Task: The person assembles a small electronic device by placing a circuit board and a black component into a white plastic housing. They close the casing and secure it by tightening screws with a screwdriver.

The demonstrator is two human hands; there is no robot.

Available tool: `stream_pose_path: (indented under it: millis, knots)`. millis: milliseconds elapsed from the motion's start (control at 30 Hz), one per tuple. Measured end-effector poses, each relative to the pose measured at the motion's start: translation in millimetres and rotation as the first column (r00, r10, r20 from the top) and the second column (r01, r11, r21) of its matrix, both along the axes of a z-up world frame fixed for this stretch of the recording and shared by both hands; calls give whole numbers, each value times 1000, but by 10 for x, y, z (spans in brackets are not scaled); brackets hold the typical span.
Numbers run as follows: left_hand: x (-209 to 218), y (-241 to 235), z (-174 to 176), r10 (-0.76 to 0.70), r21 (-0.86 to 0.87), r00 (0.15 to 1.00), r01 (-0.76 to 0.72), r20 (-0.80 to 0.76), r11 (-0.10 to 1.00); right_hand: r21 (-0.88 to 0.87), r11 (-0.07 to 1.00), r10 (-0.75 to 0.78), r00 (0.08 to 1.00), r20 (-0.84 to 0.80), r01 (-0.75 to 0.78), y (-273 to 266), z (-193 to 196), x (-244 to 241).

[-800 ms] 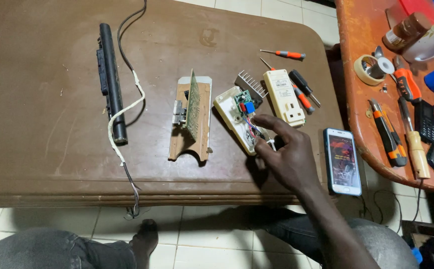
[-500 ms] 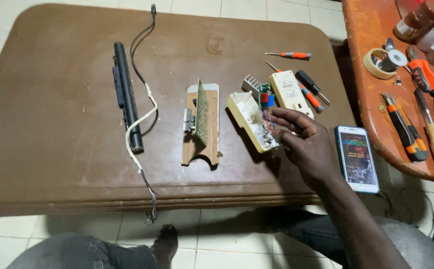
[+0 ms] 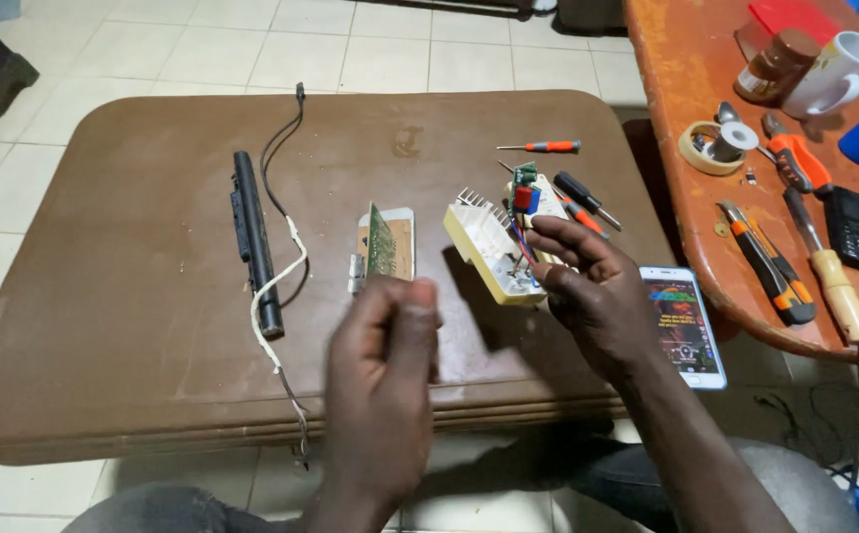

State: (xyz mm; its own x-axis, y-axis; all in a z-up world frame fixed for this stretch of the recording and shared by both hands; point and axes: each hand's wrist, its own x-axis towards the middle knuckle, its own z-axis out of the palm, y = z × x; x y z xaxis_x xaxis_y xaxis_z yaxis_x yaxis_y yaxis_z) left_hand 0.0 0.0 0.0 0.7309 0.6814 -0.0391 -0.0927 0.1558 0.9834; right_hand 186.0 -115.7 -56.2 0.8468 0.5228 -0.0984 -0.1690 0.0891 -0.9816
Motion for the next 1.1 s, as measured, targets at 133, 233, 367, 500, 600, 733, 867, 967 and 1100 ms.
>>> stream_pose_path:
  millis: [133,233,367,500,600,733,867,967,1100]
  knots:
    - [361,-88,-391,-164,-516,942,-11,-292,856,103,993,58,998,25,-61,-104,-88,-3]
    - [484,-60,-491,-132,-667,982,8,-136,745,160,984,88,994,-70,-76,-139,-28,-33]
    - [507,-63,-111,37,-765,999,-10,18,644,217,941,266,964,-3,-259,-191,-94,-138]
    - [478,-21,-68,170,-765,985,-80,39,639,238,885,389,917,91,-399,-175,-192,-180]
    - [455,61,-533,126,-642,978,10,167,767,218,838,481,866,139,-501,-155,-143,-158]
    - [434,53,-185,155,-728,986,-64,59,683,164,873,439,886,149,-460,-173,-193,-107]
    - [415,32,-191,72,-646,997,-82,-42,759,204,926,295,946,133,-317,-180,-258,-43]
    - [387,-2,-198,6,-507,1000,-4,2,862,249,936,242,968,61,-250,-174,-267,-39]
    - [370,-21,-259,-33,-327,999,42,31,944,225,949,223,975,17,-221,-163,-283,-76]
